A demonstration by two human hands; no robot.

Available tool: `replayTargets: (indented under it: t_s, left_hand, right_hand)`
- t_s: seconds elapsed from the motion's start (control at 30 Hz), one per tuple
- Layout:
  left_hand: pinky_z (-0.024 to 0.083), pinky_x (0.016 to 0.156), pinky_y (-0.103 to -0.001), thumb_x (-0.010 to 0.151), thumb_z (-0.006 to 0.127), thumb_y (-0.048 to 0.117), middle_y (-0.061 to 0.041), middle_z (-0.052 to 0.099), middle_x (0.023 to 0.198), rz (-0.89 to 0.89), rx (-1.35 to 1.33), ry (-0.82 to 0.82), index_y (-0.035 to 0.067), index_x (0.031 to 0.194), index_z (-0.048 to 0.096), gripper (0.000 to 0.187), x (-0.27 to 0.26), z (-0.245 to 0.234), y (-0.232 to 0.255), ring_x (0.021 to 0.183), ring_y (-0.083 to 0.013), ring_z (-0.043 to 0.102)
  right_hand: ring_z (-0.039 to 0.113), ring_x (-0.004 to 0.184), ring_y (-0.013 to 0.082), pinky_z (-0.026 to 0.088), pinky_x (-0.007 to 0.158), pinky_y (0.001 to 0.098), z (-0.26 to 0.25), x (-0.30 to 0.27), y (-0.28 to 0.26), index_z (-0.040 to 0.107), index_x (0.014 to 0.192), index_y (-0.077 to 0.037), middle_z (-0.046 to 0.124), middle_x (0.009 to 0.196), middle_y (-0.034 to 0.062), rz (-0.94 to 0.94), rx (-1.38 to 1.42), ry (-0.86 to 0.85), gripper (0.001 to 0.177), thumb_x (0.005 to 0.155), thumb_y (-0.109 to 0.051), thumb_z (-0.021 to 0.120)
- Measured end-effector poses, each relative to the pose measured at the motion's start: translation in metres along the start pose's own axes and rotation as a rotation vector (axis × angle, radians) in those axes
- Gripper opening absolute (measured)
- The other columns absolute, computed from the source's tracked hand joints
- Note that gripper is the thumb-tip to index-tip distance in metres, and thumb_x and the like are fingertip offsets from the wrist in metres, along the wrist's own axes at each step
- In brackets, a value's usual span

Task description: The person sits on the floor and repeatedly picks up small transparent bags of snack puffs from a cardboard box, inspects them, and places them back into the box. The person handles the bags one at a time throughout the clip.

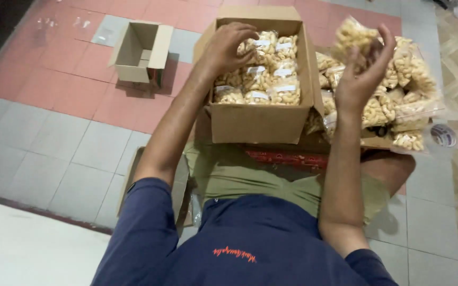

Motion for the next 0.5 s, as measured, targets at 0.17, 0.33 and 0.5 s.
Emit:
replayTargets:
  t_s: [0.17,0.33,0.5]
  left_hand:
    - [0.054,0.109,-0.048,0.109,0.067,0.033,-0.012,0.072,0.140,-0.006,-0.473,0.069,0.011,0.144,0.060,0.041,0.003,-0.006,0.033,0.130,-0.0281,0.068]
    - [0.067,0.100,-0.035,0.102,0.070,0.035,-0.013,0.071,0.137,-0.323,-0.733,-0.183,0.008,0.143,0.052,0.052,-0.012,-0.001,0.028,0.120,-0.0254,0.076]
    - [0.073,0.080,-0.035,0.101,0.078,0.029,-0.015,0.072,0.131,-0.265,-0.747,-0.089,0.012,0.141,0.051,0.051,-0.009,0.001,0.024,0.113,-0.0255,0.077]
  right_hand:
    - [0.061,0.124,0.0311,0.073,0.100,0.0393,0.066,0.013,-0.055,0.046,0.150,-0.021,0.050,0.144,0.0193,0.228,0.413,-0.267,0.047,0.114,0.009,0.050]
    - [0.064,0.084,0.0125,0.062,0.064,0.0243,0.105,-0.004,-0.093,0.052,0.139,-0.019,0.063,0.115,0.0029,0.743,0.235,-0.621,0.028,0.114,-0.020,0.040]
    - [0.067,0.101,0.0216,0.066,0.076,0.0310,0.109,-0.011,-0.051,0.049,0.138,-0.020,0.061,0.120,0.0111,0.486,0.286,-0.559,0.029,0.112,-0.007,0.052]
Point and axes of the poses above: each hand's wrist, its own x-axis towards the middle knuckle, its own z-axis out of the palm, y = z × x, the point moved 4 cm from there along x, towards the middle knuckle
